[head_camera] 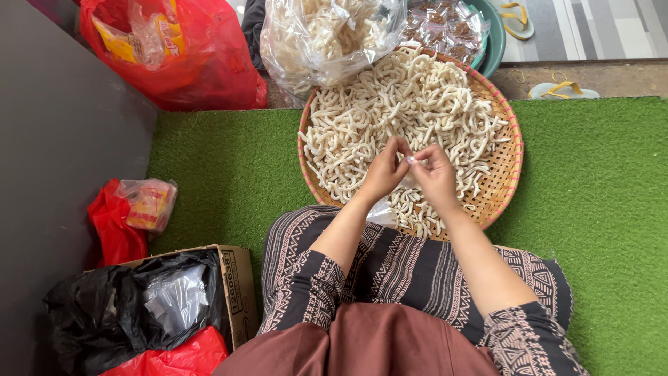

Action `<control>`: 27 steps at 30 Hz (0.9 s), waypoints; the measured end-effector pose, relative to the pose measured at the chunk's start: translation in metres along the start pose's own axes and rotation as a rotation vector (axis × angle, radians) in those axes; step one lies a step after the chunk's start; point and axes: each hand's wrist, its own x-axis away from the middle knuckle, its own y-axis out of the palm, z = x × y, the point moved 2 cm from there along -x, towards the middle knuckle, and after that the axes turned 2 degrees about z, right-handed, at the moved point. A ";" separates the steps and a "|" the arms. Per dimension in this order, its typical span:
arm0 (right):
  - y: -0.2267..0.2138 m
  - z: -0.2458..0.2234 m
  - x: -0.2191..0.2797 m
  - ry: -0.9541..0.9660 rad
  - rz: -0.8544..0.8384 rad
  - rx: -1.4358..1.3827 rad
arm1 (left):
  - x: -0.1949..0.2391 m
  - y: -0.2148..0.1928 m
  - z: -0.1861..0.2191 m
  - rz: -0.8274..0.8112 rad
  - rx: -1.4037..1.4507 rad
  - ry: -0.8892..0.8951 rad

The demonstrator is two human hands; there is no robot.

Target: The person sits on a green mat and repeatedly picks up white, worm-like food items from a woven basket, placing them into small clear plastic bags. The person then sets the filled bags aside.

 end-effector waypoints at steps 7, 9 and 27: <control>-0.014 0.000 -0.008 0.078 -0.093 -0.361 | 0.005 -0.004 0.026 0.152 -0.244 0.148; -0.009 -0.007 -0.008 0.036 -0.029 -0.315 | 0.012 -0.002 0.029 0.209 -0.336 0.235; -0.001 -0.017 0.005 -0.275 -0.330 1.015 | 0.003 -0.026 0.030 0.228 -0.304 0.197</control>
